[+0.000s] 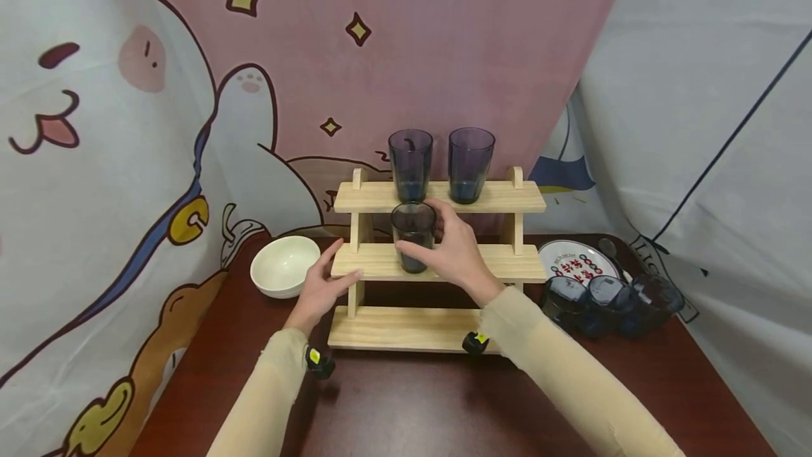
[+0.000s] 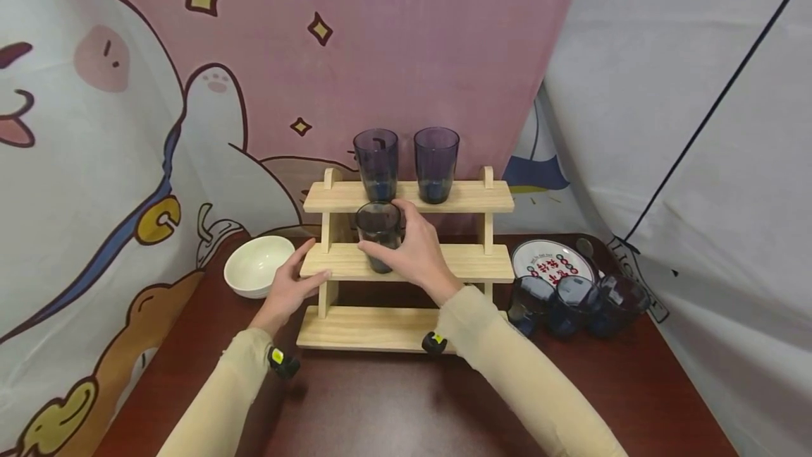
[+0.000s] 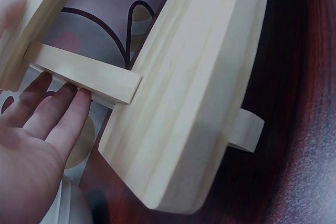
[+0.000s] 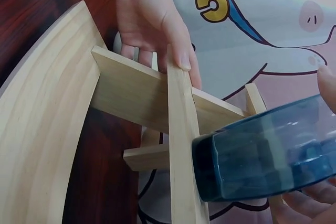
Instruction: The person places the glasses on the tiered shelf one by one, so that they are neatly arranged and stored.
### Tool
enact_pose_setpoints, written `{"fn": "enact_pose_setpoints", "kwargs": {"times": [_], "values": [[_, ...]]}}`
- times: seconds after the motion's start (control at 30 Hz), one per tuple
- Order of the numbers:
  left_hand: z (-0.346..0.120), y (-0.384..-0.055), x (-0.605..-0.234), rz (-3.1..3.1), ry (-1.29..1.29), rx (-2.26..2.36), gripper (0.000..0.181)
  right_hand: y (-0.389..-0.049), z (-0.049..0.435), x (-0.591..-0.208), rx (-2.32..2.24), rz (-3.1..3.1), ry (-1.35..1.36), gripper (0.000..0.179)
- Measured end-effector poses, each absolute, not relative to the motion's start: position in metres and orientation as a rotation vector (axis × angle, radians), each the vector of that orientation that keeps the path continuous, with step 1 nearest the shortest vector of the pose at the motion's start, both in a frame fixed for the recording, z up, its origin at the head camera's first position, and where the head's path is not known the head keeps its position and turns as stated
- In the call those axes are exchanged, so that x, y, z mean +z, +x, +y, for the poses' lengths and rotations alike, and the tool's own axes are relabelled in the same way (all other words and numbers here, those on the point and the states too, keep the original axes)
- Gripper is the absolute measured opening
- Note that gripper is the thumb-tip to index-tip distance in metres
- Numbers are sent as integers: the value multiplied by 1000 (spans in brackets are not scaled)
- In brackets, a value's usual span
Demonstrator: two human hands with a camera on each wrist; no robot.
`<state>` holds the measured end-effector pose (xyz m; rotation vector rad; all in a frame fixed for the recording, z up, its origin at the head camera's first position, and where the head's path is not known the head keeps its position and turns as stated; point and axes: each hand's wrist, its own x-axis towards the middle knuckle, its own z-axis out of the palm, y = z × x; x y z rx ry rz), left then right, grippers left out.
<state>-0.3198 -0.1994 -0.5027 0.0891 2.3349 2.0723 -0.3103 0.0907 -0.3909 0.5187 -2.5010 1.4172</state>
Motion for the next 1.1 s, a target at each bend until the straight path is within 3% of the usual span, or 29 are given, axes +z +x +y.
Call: {"fn": "enact_pose_setpoints", "kwargs": {"times": [0.23,1.1], "values": [[-200,-321,-502,2332,73,2056,90,-303,108,-394,1421,-2521,523,105],[-201,-321,-505,2340,86,2066,87,-254,190,-400,1258,-2466,539,89]]}}
